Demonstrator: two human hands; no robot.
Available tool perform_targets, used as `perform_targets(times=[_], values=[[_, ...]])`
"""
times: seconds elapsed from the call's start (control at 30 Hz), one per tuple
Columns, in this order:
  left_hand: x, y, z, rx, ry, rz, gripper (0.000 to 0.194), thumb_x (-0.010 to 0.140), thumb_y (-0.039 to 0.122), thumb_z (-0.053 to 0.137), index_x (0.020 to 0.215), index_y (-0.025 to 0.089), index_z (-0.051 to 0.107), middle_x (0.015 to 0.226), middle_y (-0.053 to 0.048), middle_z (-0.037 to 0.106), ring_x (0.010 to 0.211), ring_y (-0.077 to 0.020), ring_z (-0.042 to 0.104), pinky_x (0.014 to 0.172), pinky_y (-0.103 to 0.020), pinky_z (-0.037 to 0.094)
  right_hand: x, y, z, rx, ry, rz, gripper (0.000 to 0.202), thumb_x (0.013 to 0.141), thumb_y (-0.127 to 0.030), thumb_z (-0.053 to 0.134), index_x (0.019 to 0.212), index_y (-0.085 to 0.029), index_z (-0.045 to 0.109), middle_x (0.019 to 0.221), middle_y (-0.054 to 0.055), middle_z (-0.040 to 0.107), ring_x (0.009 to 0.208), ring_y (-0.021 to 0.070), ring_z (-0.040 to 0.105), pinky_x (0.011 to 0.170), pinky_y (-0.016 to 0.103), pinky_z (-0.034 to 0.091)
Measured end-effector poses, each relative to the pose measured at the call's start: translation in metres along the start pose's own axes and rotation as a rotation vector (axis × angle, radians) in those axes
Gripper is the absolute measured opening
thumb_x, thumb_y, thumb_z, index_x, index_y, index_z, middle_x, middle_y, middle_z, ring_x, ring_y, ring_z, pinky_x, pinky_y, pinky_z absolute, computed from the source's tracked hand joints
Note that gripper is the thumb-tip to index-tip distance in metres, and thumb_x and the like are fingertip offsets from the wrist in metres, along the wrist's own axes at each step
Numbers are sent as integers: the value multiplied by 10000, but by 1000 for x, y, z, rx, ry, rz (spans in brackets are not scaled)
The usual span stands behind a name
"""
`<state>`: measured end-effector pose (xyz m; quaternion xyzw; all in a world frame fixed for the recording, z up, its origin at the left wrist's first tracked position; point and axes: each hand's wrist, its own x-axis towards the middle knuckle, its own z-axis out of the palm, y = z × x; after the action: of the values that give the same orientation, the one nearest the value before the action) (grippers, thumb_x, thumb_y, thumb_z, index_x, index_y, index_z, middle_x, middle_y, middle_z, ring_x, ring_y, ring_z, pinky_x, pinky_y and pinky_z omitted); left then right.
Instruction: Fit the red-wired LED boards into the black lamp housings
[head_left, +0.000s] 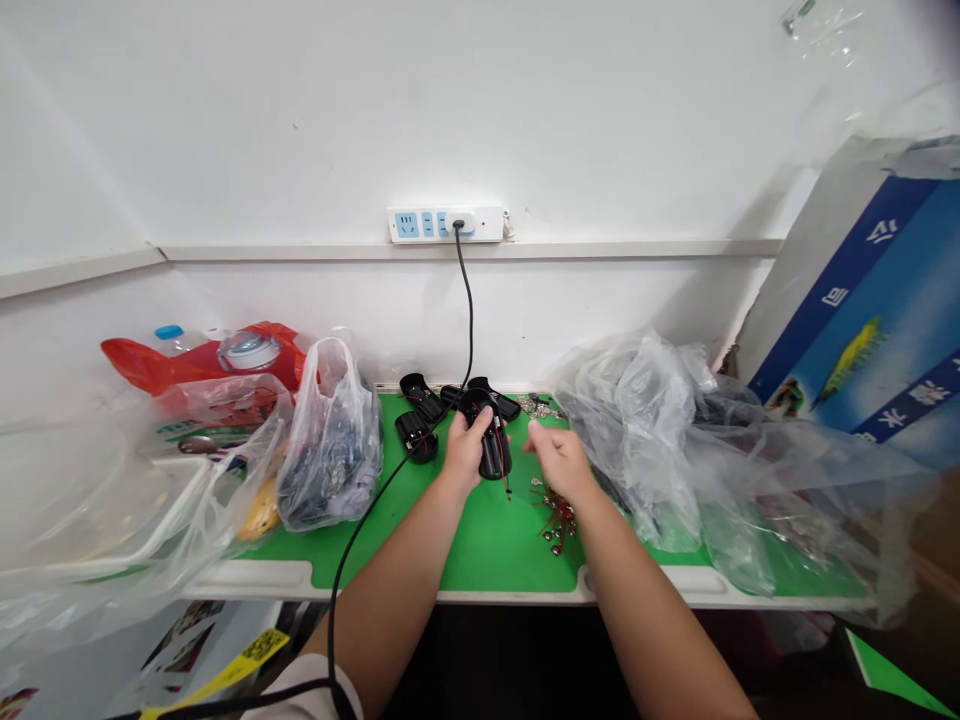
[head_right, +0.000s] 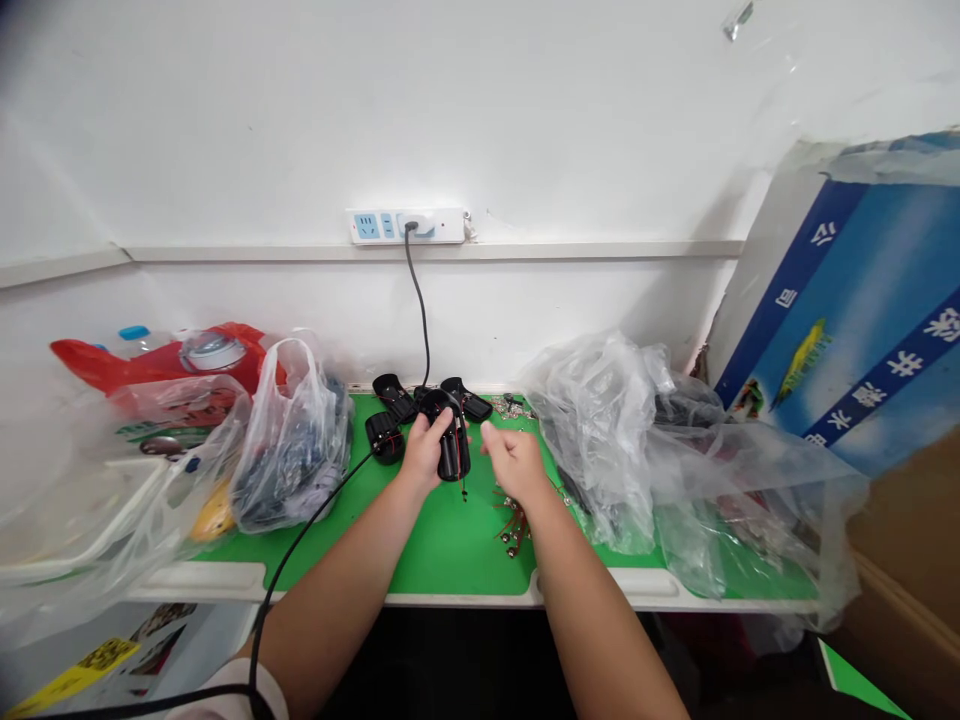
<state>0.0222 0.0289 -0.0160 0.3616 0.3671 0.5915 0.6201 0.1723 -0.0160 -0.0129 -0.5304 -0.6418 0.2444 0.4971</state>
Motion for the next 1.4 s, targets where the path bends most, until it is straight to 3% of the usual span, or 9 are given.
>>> perform_targets(times=[0.13, 0.23, 0.3, 0.47, 0.6, 0.7, 0.83, 1.27, 1.4], values=[[0, 1, 0, -72, -25, -35, 456, 659, 375, 759, 989, 218, 486, 757, -17, 688, 557, -181, 661, 530, -304, 528, 13, 19, -27, -73, 225, 215, 650, 877, -657, 331, 621, -153, 653, 486, 18, 523, 526, 176, 520, 538, 278, 372], [0, -1, 1, -98, -7, -36, 423, 663, 326, 748, 984, 227, 491, 769, -7, 691, 589, -181, 671, 565, -318, 541, 19, 33, -47, -204, 279, 290, 616, 888, -613, 333, 684, -147, 682, 556, 43, 591, 574, 192, 553, 561, 287, 390], [1, -3, 2, -85, 2, -43, 416, 659, 314, 750, 976, 227, 496, 777, -9, 692, 591, -183, 671, 568, -324, 542, 20, 38, -52, -315, 166, 305, 581, 895, -570, 342, 686, -146, 680, 558, 40, 588, 562, 186, 539, 543, 284, 378], [5, -6, 2, -52, 23, -65, 395, 654, 313, 748, 953, 218, 507, 756, -17, 686, 553, -186, 659, 526, -308, 520, 25, 42, -48, -504, -291, 261, 367, 848, -386, 494, 623, -152, 666, 527, 11, 579, 490, 131, 471, 515, 260, 346], [6, -3, 2, -105, -1, -201, 374, 673, 365, 717, 947, 196, 527, 727, -42, 683, 530, -196, 650, 507, -310, 506, 36, 42, -56, -486, -432, 222, 61, 657, -193, 673, 687, -168, 719, 643, 13, 684, 573, 128, 543, 555, 226, 381], [5, -2, 2, -145, -77, -286, 370, 653, 364, 715, 919, 174, 543, 733, -62, 683, 560, -205, 658, 521, -313, 509, 42, 44, -63, -469, -497, 194, 121, 597, -160, 702, 710, -183, 738, 664, 5, 702, 588, 137, 558, 565, 229, 404], [1, -4, 3, -83, -112, -229, 398, 589, 248, 749, 926, 193, 544, 756, -38, 688, 584, -204, 663, 549, -317, 512, 40, 51, -62, -434, -540, 167, 114, 620, -194, 695, 722, -195, 745, 642, -20, 693, 569, 140, 554, 560, 241, 423], [-3, -6, 11, -14, -138, -296, 431, 611, 271, 745, 970, 231, 510, 816, -31, 694, 581, -205, 662, 509, -296, 486, 33, 63, -54, -409, -394, 157, 109, 696, -188, 664, 592, -180, 694, 568, 20, 655, 544, 139, 531, 580, 273, 408], [-5, -8, 11, -3, -173, -292, 441, 616, 260, 741, 979, 237, 490, 789, -29, 691, 566, -192, 652, 518, -290, 485, 32, 53, -52, -30, -219, 349, 128, 707, -268, 682, 642, -158, 690, 593, 35, 664, 532, 147, 575, 582, 303, 478]])
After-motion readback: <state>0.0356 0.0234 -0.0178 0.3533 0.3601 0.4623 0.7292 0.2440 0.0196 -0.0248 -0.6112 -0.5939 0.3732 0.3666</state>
